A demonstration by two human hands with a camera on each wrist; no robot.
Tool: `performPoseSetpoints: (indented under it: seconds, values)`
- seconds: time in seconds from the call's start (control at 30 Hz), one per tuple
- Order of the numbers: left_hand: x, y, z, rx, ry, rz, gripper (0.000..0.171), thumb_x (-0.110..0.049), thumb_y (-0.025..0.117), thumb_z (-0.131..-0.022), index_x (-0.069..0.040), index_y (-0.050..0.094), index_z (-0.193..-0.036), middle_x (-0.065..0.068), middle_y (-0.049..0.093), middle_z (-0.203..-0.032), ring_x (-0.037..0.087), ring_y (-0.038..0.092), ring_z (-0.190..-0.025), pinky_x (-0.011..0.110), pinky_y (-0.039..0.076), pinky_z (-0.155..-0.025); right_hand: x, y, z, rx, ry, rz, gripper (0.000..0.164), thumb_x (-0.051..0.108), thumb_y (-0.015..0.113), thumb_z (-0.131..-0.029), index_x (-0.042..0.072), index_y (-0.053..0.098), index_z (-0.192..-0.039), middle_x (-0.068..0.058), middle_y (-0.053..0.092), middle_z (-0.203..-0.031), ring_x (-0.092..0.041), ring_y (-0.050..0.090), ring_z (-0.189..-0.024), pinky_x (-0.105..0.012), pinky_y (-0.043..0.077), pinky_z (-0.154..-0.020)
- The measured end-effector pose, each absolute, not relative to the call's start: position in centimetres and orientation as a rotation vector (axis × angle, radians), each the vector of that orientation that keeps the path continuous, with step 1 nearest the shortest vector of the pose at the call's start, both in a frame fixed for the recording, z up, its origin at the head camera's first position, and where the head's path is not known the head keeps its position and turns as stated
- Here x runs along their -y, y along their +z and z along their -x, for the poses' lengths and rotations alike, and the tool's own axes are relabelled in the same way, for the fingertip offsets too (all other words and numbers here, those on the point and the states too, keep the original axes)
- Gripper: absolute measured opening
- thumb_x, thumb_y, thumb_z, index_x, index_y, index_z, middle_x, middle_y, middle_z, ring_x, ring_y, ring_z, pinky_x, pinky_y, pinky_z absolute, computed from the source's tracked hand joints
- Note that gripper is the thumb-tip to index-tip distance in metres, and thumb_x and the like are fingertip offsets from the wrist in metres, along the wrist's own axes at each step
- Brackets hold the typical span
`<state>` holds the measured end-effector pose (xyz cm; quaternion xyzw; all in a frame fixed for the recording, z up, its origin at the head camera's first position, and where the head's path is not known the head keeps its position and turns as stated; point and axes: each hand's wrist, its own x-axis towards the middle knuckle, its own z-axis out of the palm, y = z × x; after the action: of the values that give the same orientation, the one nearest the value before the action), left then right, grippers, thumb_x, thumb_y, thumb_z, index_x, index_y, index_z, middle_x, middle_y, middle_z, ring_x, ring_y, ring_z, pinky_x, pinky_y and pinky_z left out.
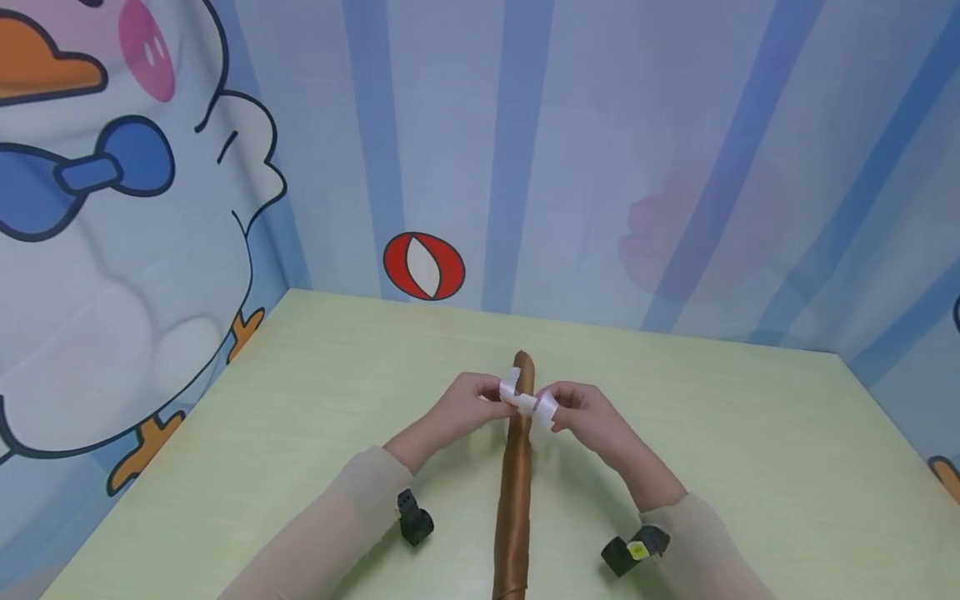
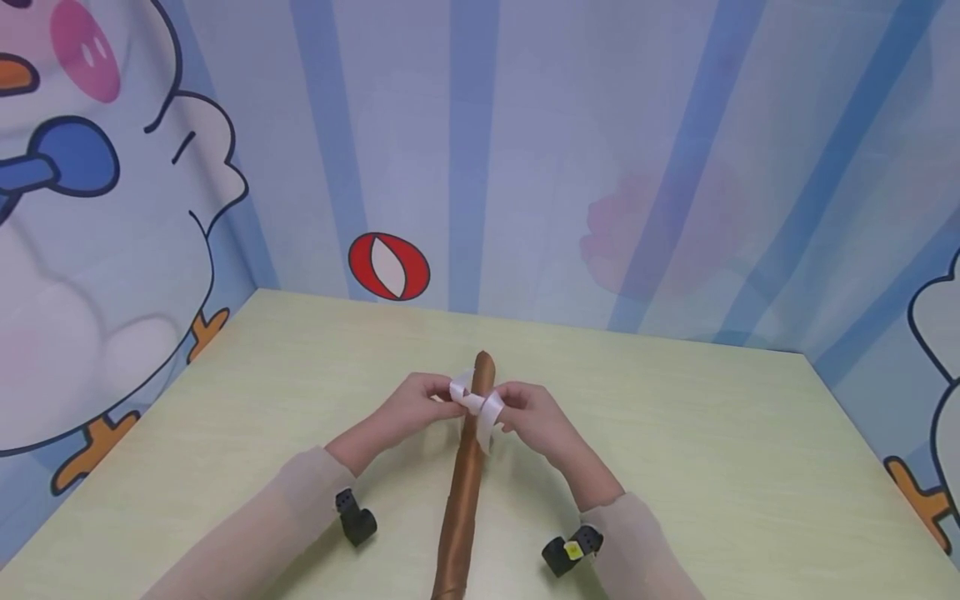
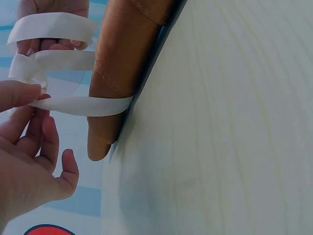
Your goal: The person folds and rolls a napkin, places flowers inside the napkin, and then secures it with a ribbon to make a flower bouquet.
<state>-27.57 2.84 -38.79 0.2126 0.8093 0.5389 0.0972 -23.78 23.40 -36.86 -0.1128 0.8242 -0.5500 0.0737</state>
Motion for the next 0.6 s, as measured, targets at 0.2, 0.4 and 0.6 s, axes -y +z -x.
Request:
performPoseSetpoints:
  seconds: [0.2, 0.4, 0.6]
  values:
    - [-2.51, -38.68, 27.62, -2.425, 1.660, -0.562, 0.016, -0.005, 0.061, -0.089, -0.003, 0.073, -0.099, 0.007, 0.068, -0.098, 0.019, 0.054, -0.091, 0.033, 0.047, -0.078, -23.52, -36.72, 23.59, -2.492, -1.636, 0.327, 0.020, 0.006, 0.052, -0.095, -0.007, 0.062, -0.106, -0.009, 0.066, -0.099, -0.014, 0.056, -0.087, -0.035, 0.050, -0.078]
    - [-2.26, -38.56, 27.59, -2.415, 1.687, -0.529, 0.017, -0.013, 0.064, -0.092, -0.005, 0.074, -0.103, 0.006, 0.069, -0.103, 0.020, 0.057, -0.096, 0.034, 0.050, -0.080, -23.76, -36.79, 23.53, -2.500, -1.639, 0.330, 0.022, 0.006, 0.052, -0.094, -0.008, 0.062, -0.109, -0.014, 0.065, -0.105, -0.015, 0.056, -0.088, -0.033, 0.049, -0.077]
    - [-2.00, -38.53, 27.68, -2.384, 1.738, -0.498, 0.013, -0.013, 0.068, -0.089, -0.007, 0.074, -0.098, 0.004, 0.067, -0.098, 0.019, 0.055, -0.091, 0.031, 0.048, -0.076, -24.13, -37.14, 23.60, -2.507, -1.642, 0.322, 0.022, 0.005, 0.051, -0.094, -0.008, 0.063, -0.108, -0.016, 0.065, -0.108, -0.016, 0.056, -0.090, -0.033, 0.049, -0.078]
